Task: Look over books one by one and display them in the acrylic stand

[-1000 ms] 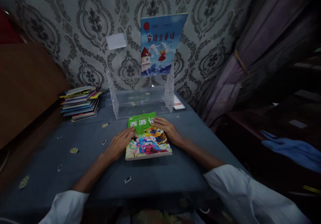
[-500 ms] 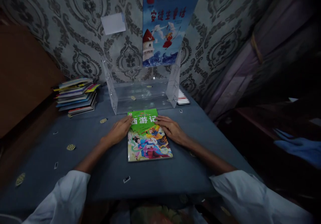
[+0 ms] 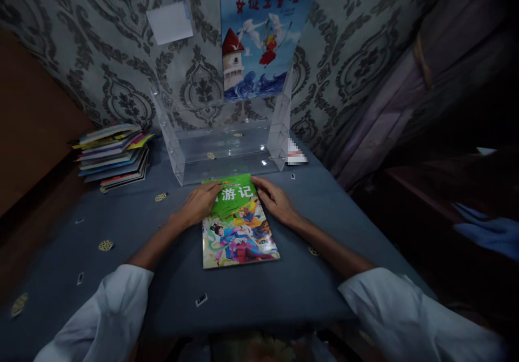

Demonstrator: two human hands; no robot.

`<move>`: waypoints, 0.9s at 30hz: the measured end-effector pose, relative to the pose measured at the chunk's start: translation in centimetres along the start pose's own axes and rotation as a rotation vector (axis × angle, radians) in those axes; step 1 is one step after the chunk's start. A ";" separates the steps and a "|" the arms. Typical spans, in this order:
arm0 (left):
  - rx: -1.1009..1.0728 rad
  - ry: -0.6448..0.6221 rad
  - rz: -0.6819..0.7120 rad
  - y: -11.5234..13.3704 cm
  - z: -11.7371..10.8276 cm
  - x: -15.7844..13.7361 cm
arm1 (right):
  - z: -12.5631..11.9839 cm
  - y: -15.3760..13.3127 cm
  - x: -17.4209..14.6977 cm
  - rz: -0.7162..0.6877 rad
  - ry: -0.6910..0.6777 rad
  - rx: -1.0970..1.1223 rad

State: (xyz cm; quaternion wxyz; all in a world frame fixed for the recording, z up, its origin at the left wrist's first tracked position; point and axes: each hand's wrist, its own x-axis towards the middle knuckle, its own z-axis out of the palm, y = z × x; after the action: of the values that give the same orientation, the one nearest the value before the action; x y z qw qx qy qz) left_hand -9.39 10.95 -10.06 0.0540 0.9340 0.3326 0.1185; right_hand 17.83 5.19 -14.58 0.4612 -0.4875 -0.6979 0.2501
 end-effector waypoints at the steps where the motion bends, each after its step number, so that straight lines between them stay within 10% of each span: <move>1: -0.004 0.006 0.012 0.1 0.2 0.4 | 0.1 0.0 0.0 0.004 0.004 0.043; 27: 0.108 -0.092 0.169 3.9 1.3 7.1 | 0.2 1.2 0.3 0.123 0.040 0.328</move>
State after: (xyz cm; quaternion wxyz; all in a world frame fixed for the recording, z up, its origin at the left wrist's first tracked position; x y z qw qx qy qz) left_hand -1.38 12.36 -9.31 0.0083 0.9648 0.2557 0.0617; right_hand 18.16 5.93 -15.48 0.5322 -0.4526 -0.6071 0.3786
